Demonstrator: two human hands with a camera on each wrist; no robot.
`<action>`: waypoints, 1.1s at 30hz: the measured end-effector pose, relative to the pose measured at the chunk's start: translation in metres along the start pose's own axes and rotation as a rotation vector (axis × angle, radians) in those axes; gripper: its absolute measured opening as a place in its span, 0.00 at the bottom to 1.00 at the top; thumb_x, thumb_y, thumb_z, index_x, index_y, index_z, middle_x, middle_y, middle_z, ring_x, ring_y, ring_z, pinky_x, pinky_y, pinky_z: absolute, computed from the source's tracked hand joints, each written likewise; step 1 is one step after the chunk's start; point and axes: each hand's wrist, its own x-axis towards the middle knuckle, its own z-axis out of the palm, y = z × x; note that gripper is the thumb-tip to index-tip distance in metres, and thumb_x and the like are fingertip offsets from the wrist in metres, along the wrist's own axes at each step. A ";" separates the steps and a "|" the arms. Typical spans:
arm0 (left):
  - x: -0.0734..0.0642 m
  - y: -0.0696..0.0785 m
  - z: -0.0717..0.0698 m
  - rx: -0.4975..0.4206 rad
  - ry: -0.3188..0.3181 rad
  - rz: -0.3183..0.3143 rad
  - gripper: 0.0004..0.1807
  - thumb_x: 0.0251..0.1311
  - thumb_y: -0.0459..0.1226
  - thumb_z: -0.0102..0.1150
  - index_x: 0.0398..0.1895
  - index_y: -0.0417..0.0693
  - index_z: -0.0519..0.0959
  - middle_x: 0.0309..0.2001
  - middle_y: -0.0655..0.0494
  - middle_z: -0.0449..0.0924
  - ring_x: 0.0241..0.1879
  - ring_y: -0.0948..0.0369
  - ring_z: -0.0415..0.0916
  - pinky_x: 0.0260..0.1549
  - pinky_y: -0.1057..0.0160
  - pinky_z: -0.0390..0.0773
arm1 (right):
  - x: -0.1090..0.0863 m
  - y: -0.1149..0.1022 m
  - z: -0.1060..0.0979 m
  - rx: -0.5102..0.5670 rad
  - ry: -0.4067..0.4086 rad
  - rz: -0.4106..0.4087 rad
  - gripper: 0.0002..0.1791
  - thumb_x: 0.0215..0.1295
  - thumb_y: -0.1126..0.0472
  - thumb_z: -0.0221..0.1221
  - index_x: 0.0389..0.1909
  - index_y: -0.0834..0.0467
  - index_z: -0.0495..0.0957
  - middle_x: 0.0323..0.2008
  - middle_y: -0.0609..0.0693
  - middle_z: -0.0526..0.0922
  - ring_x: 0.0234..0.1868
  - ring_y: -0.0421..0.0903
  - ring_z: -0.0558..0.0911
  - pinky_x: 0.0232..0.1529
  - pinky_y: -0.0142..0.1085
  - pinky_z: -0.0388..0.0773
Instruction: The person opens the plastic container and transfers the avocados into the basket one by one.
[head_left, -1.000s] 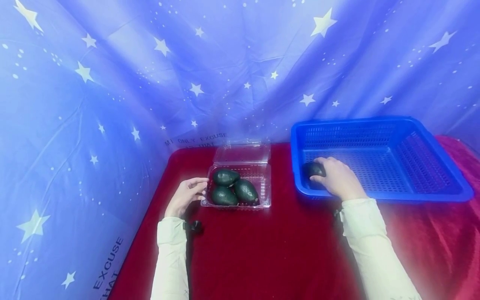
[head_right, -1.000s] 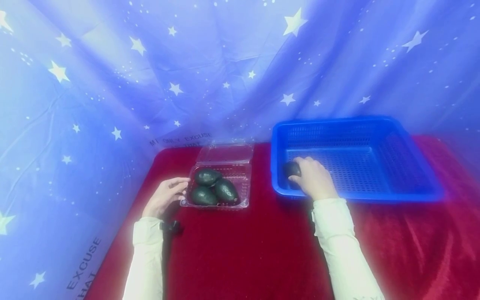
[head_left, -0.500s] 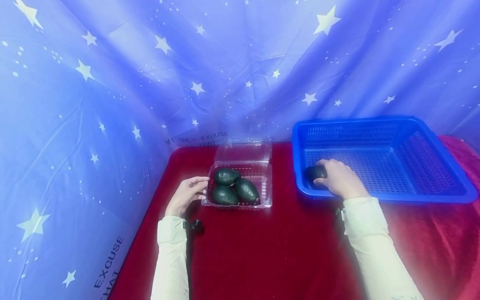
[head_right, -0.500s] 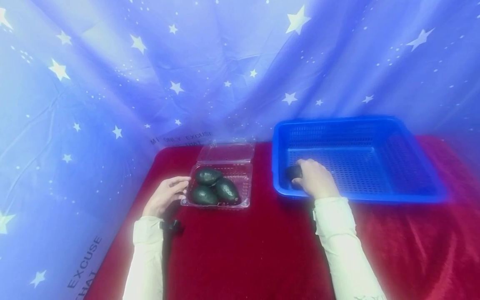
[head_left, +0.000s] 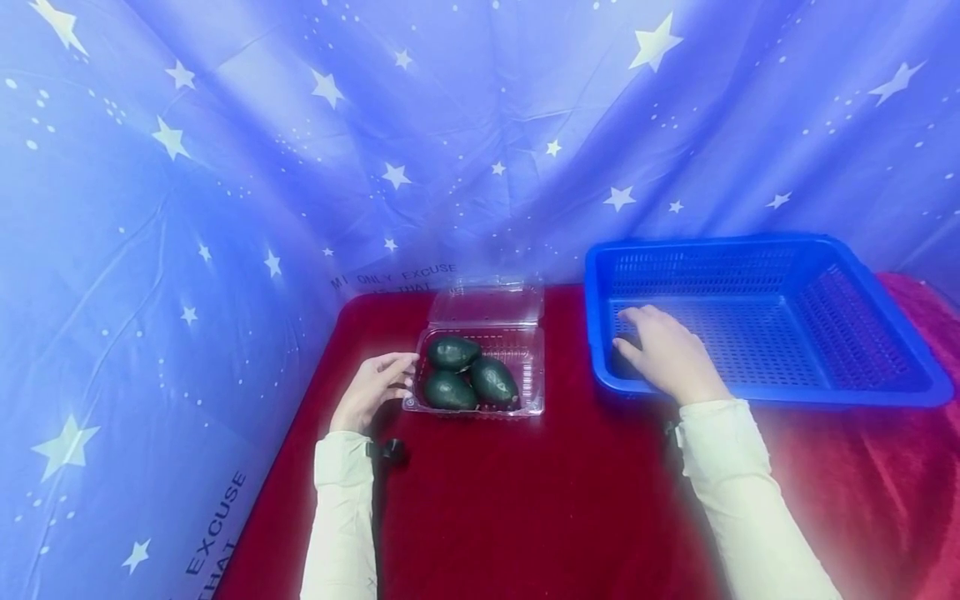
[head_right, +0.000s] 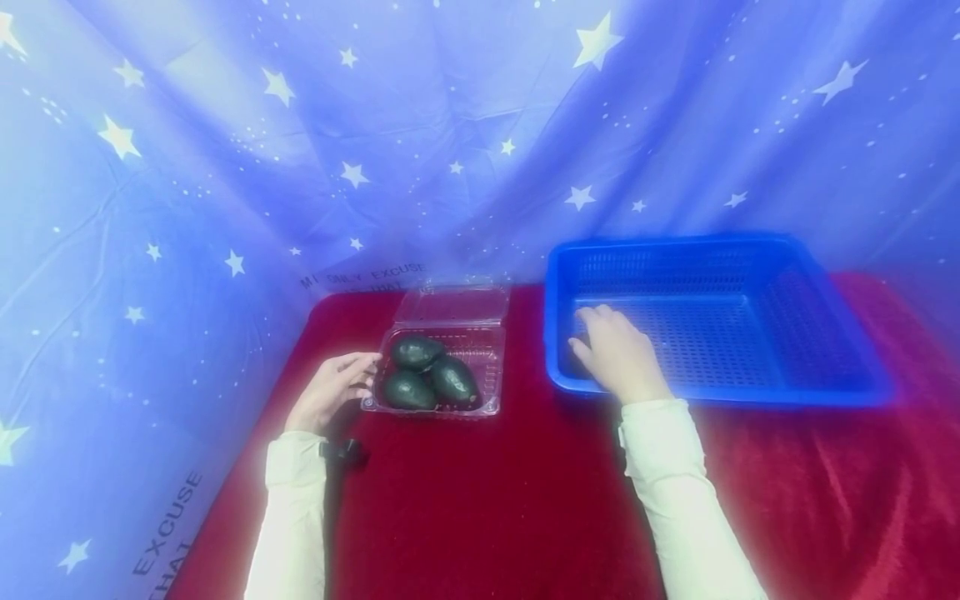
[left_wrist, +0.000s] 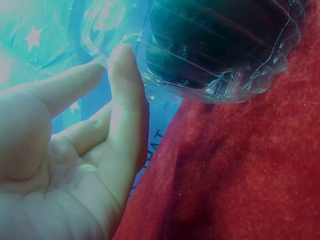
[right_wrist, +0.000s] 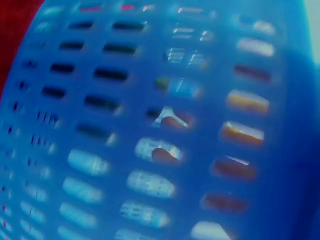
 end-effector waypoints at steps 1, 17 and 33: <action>0.000 0.000 0.000 0.001 -0.004 0.002 0.23 0.67 0.41 0.61 0.59 0.35 0.77 0.36 0.54 0.80 0.32 0.62 0.77 0.30 0.68 0.83 | 0.001 -0.003 0.001 0.007 0.021 -0.013 0.26 0.70 0.57 0.57 0.65 0.66 0.69 0.62 0.68 0.73 0.64 0.67 0.70 0.59 0.66 0.69; 0.000 -0.001 -0.005 -0.020 -0.057 0.018 0.27 0.64 0.31 0.62 0.66 0.37 0.70 0.37 0.56 0.83 0.30 0.64 0.79 0.30 0.67 0.84 | 0.015 -0.051 0.025 0.070 0.319 -0.288 0.20 0.62 0.66 0.63 0.55 0.66 0.75 0.62 0.66 0.68 0.64 0.64 0.67 0.58 0.58 0.76; -0.002 0.002 -0.005 0.003 -0.083 -0.001 0.29 0.62 0.31 0.64 0.67 0.41 0.70 0.39 0.55 0.80 0.33 0.62 0.79 0.30 0.66 0.84 | 0.021 -0.087 0.073 0.026 0.147 -0.398 0.27 0.61 0.59 0.68 0.60 0.64 0.74 0.59 0.62 0.73 0.64 0.58 0.69 0.68 0.50 0.69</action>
